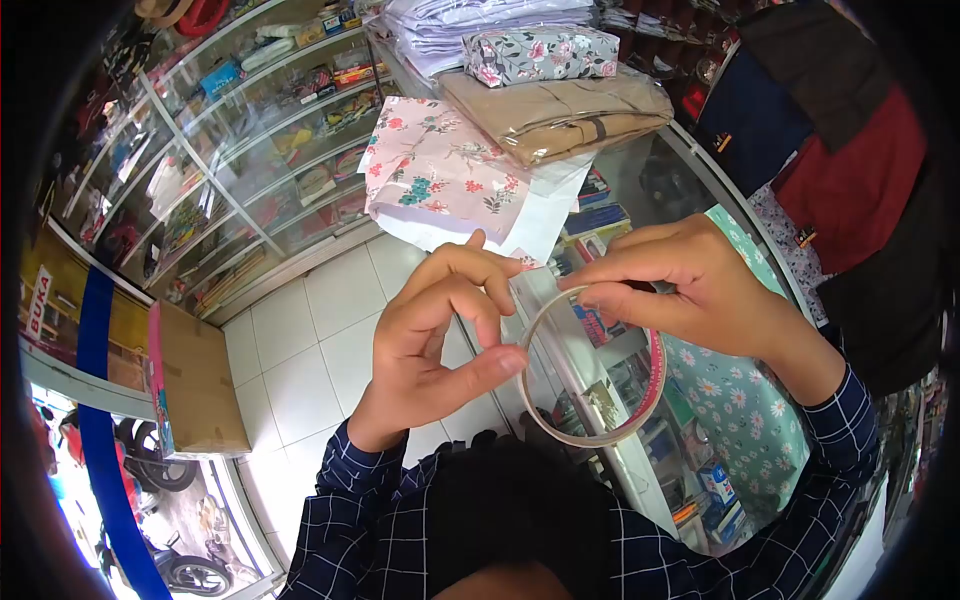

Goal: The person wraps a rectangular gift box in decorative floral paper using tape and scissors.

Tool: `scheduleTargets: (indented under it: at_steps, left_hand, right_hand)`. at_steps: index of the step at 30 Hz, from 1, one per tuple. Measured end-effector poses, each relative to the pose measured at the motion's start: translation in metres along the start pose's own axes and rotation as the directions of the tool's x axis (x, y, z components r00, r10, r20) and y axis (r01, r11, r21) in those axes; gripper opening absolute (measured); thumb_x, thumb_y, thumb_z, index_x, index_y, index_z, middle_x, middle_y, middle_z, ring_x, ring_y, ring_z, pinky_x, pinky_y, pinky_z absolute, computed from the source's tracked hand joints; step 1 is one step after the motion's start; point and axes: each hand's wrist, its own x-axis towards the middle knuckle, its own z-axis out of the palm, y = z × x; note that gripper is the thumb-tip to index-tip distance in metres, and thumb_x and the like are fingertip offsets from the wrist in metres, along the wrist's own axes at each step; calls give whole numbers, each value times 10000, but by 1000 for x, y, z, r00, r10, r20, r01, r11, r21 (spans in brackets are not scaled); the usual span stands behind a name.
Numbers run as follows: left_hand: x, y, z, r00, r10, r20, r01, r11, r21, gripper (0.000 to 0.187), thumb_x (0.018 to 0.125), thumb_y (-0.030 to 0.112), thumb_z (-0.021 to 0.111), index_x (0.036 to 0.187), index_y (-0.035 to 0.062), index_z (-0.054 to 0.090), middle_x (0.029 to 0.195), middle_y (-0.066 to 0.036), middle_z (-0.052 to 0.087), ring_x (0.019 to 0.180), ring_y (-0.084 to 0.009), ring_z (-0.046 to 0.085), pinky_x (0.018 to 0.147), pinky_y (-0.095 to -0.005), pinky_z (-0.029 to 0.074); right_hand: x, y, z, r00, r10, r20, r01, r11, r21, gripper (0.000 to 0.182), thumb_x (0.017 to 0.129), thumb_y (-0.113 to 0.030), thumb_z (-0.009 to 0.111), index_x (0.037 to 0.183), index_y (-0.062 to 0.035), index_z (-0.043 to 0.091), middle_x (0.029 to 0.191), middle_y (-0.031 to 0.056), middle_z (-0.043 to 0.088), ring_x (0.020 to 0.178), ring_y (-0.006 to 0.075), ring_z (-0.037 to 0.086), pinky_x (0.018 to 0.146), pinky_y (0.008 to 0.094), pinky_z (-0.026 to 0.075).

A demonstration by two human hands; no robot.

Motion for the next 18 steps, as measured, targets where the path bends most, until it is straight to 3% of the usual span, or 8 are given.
scheduleTargets:
  at_steps: [4, 7, 11, 14, 18]
  left_hand:
    - [-7, -11, -3, 977, 96, -188, -82, 993, 80, 257, 697, -41, 783, 767, 87, 573, 897, -76, 628, 1003, -237, 602, 1085, -546, 310]
    - [-9, -14, -4, 965, 193, -179, -150, 962, 226, 321, 698, -57, 787, 795, 96, 522, 838, -88, 667, 958, -222, 618, 1051, -532, 362]
    - [-9, -17, 1, 913, 232, -336, -172, 964, 201, 481, 734, -64, 766, 941, 111, 369, 838, -115, 683, 955, -220, 621, 1048, -511, 368]
    - [-7, -18, 1, 839, 284, -464, -168, 946, 276, 551, 769, -68, 733, 1004, 120, 271, 842, -122, 677, 967, -218, 618, 1054, -505, 363]
    - [-13, -14, -26, 716, 326, -617, -89, 919, 383, 516, 822, -54, 686, 1054, 108, 255, 865, -110, 663, 971, -220, 613, 1085, -524, 329]
  right_hand:
    - [0, -2, 0, 1000, 5, -12, -5, 1000, 15, 157, 860, -125, 674, 969, -20, 716, 744, 96, 661, 608, 151, 600, 547, 274, 445]
    - [0, -2, 1, 999, 7, -36, -7, 1000, 12, 147, 858, -121, 678, 957, -19, 719, 740, 89, 661, 605, 131, 582, 546, 265, 435]
    - [-1, 0, 2, 998, 33, -48, -31, 998, 54, 204, 863, -100, 661, 1055, -42, 697, 694, 59, 635, 593, 82, 531, 540, 247, 414]
    - [-1, -4, 3, 985, 159, -69, -145, 973, 181, 279, 864, -53, 618, 1142, -64, 648, 640, 29, 592, 587, 54, 491, 531, 243, 394]
    - [1, -10, -3, 989, 141, -50, -140, 990, 17, 210, 841, 7, 550, 1027, -20, 644, 682, 50, 598, 602, 117, 551, 607, 266, 435]
